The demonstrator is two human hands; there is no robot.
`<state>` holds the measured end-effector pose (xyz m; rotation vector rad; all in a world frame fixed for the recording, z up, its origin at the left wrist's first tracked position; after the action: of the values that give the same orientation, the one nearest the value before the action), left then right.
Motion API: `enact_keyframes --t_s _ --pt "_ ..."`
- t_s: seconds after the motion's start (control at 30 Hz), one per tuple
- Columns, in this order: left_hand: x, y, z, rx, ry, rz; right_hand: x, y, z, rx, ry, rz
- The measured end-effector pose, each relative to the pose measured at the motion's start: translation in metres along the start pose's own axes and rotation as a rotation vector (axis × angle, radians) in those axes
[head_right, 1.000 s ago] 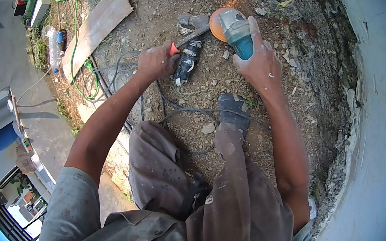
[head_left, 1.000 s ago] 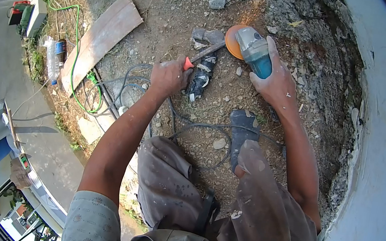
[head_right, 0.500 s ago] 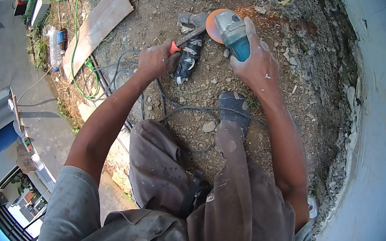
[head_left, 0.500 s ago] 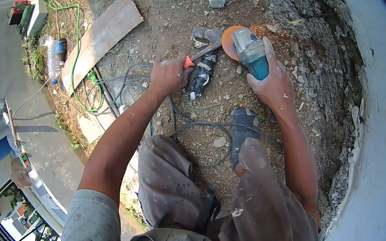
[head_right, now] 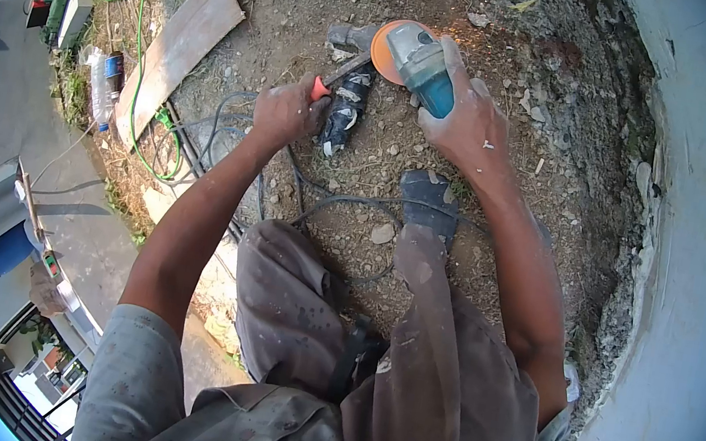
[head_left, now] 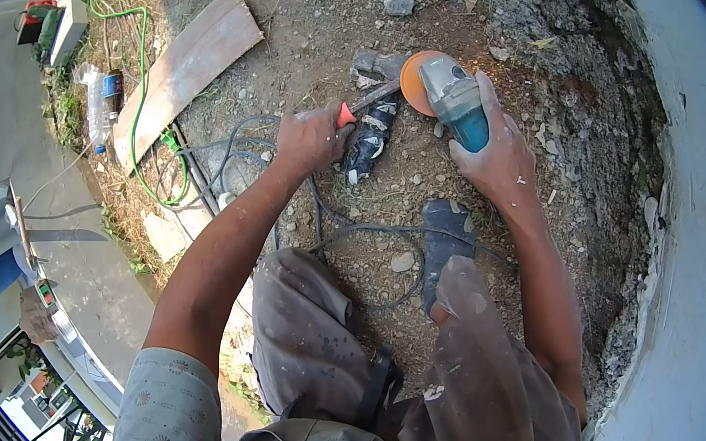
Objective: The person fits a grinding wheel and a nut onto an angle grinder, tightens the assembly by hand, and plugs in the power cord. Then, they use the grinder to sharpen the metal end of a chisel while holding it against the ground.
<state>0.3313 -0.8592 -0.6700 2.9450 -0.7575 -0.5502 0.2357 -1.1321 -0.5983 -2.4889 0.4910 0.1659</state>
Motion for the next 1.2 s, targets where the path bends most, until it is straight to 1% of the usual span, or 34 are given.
enact_keyframes --t_s 0.23,0.53,0.83,0.93,1.03,1.13,1.2 --pt "0.002 0.001 -0.002 -0.005 -0.048 -0.026 -0.001 -0.002 -0.001 -0.005 -0.007 0.026" --pt "0.001 0.000 -0.001 0.002 -0.001 -0.001 0.003 0.002 -0.002 0.004 0.001 0.016" --pt "0.002 -0.002 0.002 0.014 -0.007 0.004 0.005 0.005 -0.003 -0.003 0.024 0.016" --pt "0.003 -0.003 0.003 0.032 -0.011 0.002 0.008 0.012 0.000 -0.011 0.062 0.003" --pt "0.003 -0.002 0.002 0.040 -0.008 0.006 0.014 0.013 -0.003 -0.004 0.064 0.019" --pt "0.002 -0.001 0.001 0.029 0.008 0.015 0.027 0.018 -0.010 0.002 0.080 0.078" --pt "0.002 -0.001 0.000 0.039 -0.014 -0.003 0.033 0.024 -0.016 0.004 0.127 0.089"
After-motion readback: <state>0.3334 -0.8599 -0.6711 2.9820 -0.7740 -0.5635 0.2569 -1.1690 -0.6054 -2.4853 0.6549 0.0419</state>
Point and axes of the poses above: each hand's wrist, its own x-axis towards the middle knuckle, its own z-axis out of the palm, y = z × x, the point moved 1 cm from there along x, towards the middle knuckle, and after that the axes turned 5 degrees about y, right-handed, at the moved point
